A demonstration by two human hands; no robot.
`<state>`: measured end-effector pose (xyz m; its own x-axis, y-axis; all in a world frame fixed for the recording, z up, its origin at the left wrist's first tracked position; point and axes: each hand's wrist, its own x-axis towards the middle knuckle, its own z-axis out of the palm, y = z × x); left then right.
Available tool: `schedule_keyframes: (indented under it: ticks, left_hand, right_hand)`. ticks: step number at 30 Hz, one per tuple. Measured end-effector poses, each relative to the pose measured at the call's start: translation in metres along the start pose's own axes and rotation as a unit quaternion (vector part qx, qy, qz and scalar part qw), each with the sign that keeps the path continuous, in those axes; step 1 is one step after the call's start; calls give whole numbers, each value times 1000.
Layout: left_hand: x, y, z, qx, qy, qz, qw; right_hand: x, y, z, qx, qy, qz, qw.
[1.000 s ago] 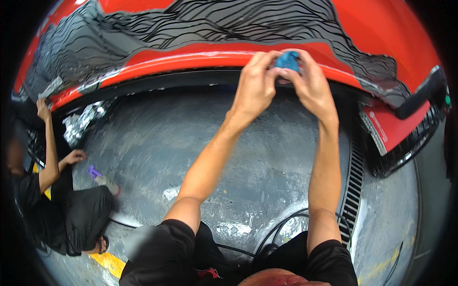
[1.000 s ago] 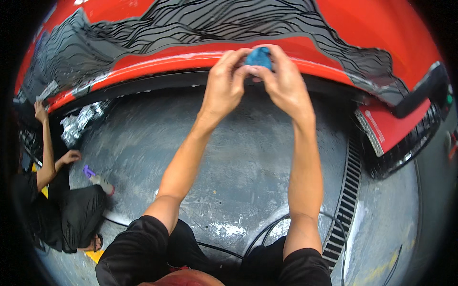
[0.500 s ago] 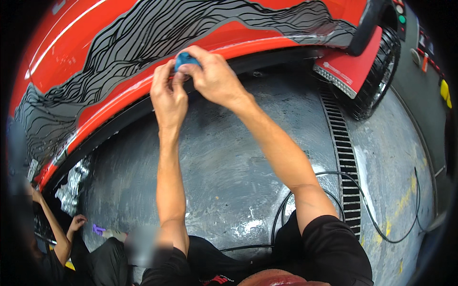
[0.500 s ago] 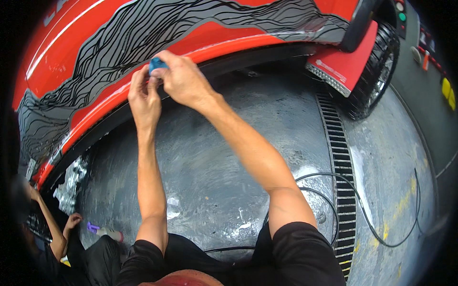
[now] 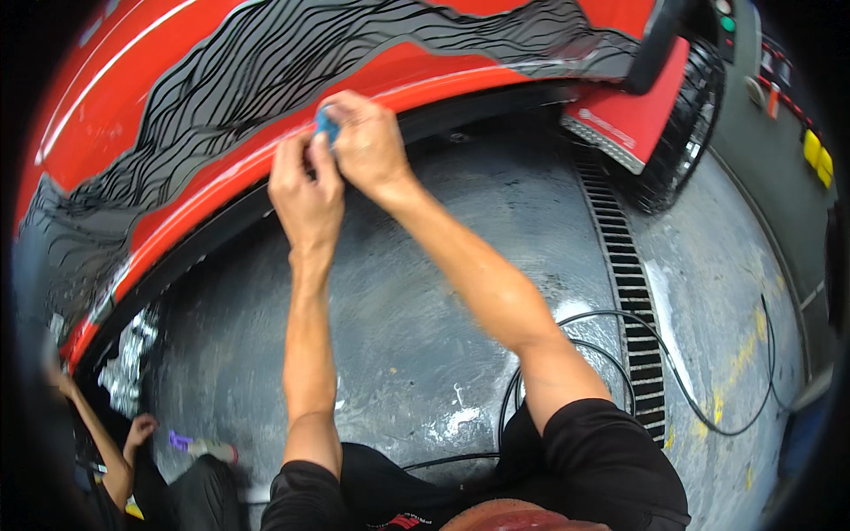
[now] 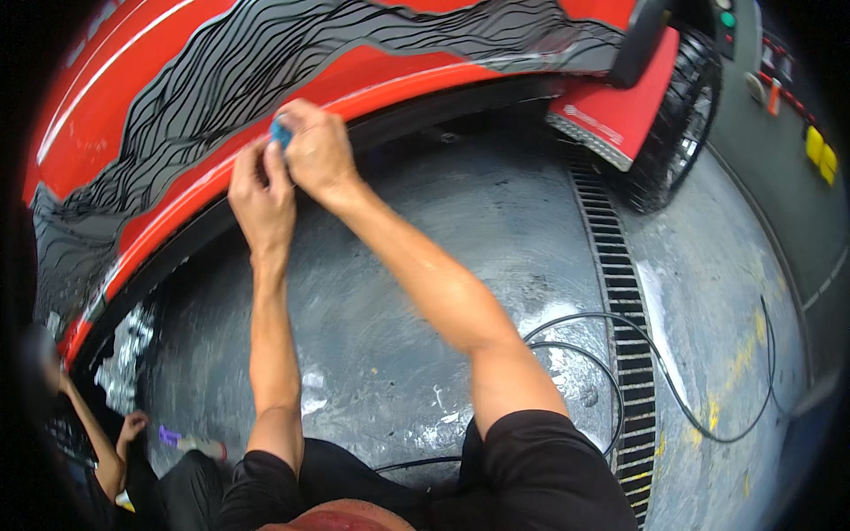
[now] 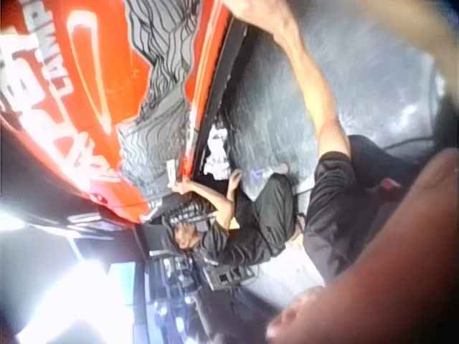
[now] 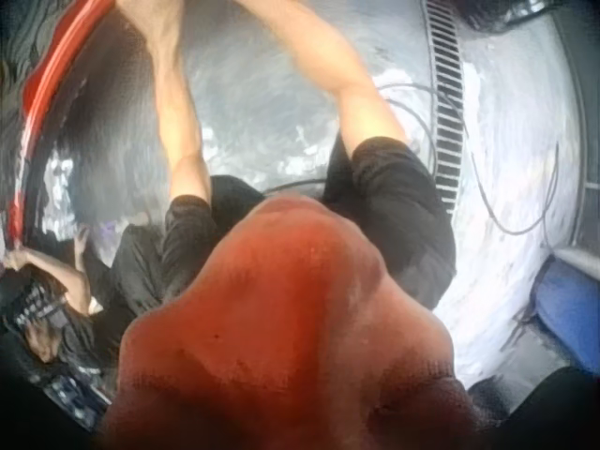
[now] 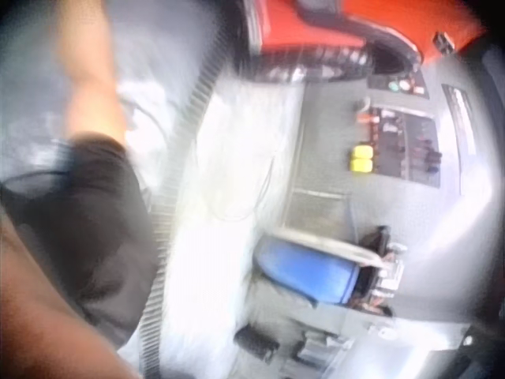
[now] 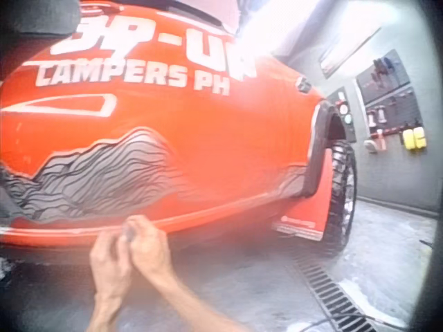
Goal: The person applies a black graphic wrap to the red rear bumper of a vehicle using a blue squeegee. They smooth the material along the curved edge and press it into place while another person works nearby.
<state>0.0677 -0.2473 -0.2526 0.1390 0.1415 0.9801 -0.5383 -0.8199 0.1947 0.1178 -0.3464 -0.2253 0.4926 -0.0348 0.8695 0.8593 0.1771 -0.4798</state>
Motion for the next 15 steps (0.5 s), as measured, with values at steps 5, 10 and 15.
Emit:
schedule_keyframes:
  ticks: [5,10,15]
  left_hand:
    - [3,8,5,-120,-10,-105,987]
    - [6,-4,-4,-139,-53,-109,983]
    - [3,3,0,-201,-34,-116,972]
  right_hand:
    - [6,14,-11,15,-2,29,999]
    - [2,8,-12,121,-108,113,980]
    - [-8,2,1,26,-39,19,999]
